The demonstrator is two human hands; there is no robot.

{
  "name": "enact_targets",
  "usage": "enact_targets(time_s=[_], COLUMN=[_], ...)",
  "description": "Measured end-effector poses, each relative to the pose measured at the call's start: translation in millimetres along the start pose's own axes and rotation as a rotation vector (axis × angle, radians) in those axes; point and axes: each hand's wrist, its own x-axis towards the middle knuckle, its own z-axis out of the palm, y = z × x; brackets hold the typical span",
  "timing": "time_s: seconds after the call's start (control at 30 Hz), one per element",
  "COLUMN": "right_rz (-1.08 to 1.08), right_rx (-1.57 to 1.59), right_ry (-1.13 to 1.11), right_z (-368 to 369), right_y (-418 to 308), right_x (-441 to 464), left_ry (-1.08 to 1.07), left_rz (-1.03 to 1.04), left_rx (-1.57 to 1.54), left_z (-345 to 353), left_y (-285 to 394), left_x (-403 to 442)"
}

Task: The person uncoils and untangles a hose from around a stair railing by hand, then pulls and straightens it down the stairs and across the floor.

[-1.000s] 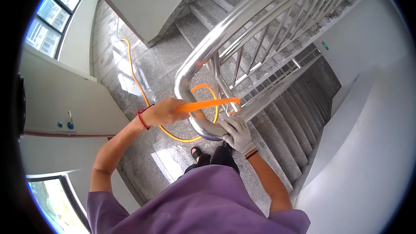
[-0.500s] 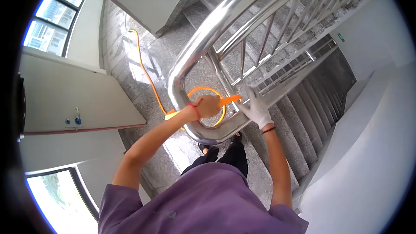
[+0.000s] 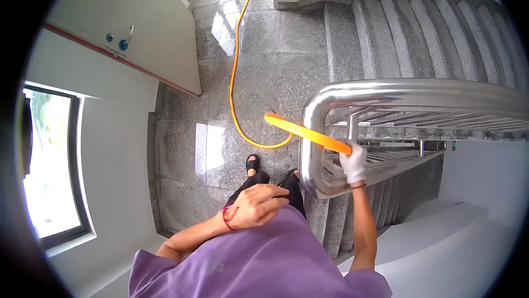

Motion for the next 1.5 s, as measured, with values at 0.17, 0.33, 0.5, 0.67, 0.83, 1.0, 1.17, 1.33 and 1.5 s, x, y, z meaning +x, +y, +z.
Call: enact_targets(time_s=[0.17,0.33,0.5,0.67,0.83,1.0,1.17,1.33,1.5], right_rz=[-0.074,0.397,0.053,-0.083,-0.063,-0.005,0.235,0.25,0.344], right_rx=[-0.15,0.19,0.037,-0.123,-0.088,-0.132,-0.105,-0.016,0.047], right_ry=[0.015,0.186,0.205,0.125,0.037,0.006,-0.025,-0.003,-0.075], right_z=[1.4,-4.9,10.7,-12.6,1.8,4.3,7.7,18.0,20.4], right_y=[-40.1,89.3,58.2,-6.8,-28.7,-12.1,34.5,53.2,83.4], right_x=[13.3,-2.7,37.1,66.5,68.9,64.6,47.8,40.5,34.7], left_ry=[0.213,0.282,0.224,0.237,0.271,0.3,0.288,0.278,0.268], left_rz=[-0.414,-0.472,-0.509,-0.548,-0.549,-0.539,-0.527,-0.494,-0.496], left_rx=[0.25,0.343,0.356,0.363,0.361,0.348,0.356,0.35,0.315], left_z=[-41.7,-55.3,-53.6,-46.9,-40.6,-45.3,-52.8,-55.0,-53.0], left_y=[-46.6,-58.7,-50.8,-49.3,-51.1,-58.0,-64.8,-67.5,-66.6], left_x=[-87.0,-103.0,-103.6,-112.9,-114.7,-118.7,-114.7,-102.9,-93.7])
